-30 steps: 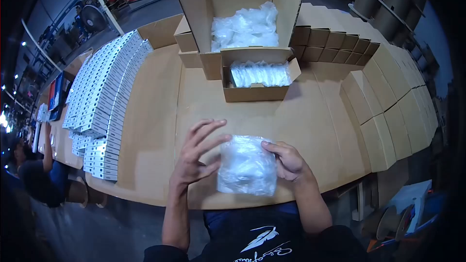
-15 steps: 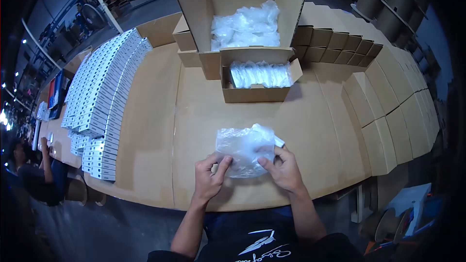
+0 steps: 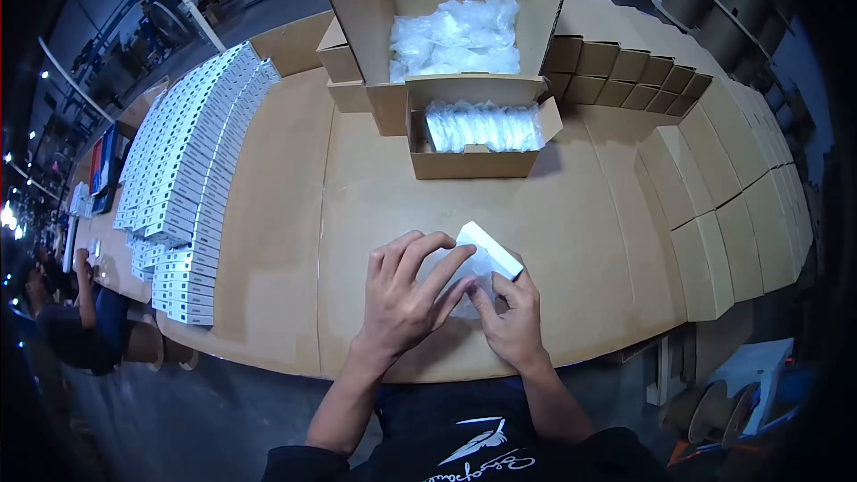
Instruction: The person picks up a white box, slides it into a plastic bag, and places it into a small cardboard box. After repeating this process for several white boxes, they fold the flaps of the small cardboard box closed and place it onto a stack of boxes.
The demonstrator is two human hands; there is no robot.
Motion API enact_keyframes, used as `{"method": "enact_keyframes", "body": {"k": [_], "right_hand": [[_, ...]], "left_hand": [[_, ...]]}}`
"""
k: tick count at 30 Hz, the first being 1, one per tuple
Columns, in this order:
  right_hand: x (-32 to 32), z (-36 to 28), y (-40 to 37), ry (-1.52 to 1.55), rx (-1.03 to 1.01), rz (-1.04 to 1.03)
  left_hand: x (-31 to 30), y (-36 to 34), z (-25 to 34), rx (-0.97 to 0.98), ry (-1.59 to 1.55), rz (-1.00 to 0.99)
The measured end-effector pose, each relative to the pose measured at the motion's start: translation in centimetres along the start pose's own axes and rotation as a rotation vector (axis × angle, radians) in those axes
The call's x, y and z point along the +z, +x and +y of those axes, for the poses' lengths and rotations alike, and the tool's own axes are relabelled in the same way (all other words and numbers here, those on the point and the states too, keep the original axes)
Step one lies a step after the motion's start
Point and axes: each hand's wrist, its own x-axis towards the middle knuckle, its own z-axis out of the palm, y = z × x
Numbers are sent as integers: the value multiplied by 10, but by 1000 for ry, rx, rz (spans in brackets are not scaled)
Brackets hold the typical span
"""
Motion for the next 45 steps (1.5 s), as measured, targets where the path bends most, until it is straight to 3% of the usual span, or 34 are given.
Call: {"method": "enact_keyframes", "body": {"k": [9, 10, 13, 14, 17, 18, 22, 30, 34, 37, 38, 41, 45], "right_hand": [[-10, 0, 1, -89, -43, -87], [-14, -4, 2, -57, 31, -129], [-22, -3, 4, -72, 6, -199], [-24, -2, 5, -131, -2, -213], [-25, -2, -2, -243, 5, -263], [-26, -3, -1, -245, 5, -269], [-27, 1, 1, -204, 40, -263], [-28, 3, 4, -166, 66, -269], [-26, 0, 4, -36, 285, -183], [-25, 9, 3, -45, 209, -96], [-23, 13, 2, -23, 186, -80], [-16, 29, 1, 42, 108, -43], [-10, 21, 3, 41, 149, 3]], "left_hand": [[10, 6, -12, 14, -192, -81], [9, 12, -10, 9, -216, -33], [17, 10, -13, -159, -268, -42], [21, 11, -19, -120, -208, -34], [30, 12, -26, -423, -442, -71], [15, 23, -20, -575, -582, -212], [10, 25, -23, -319, -652, -263], [16, 34, -34, -587, -770, -240], [17, 18, -55, -712, -968, -26], [40, 4, -72, -527, -872, 459], [43, -7, -63, -645, -1134, 391], [48, -39, -55, -811, -1537, -41], [42, -31, -48, -856, -1314, -314]]}}
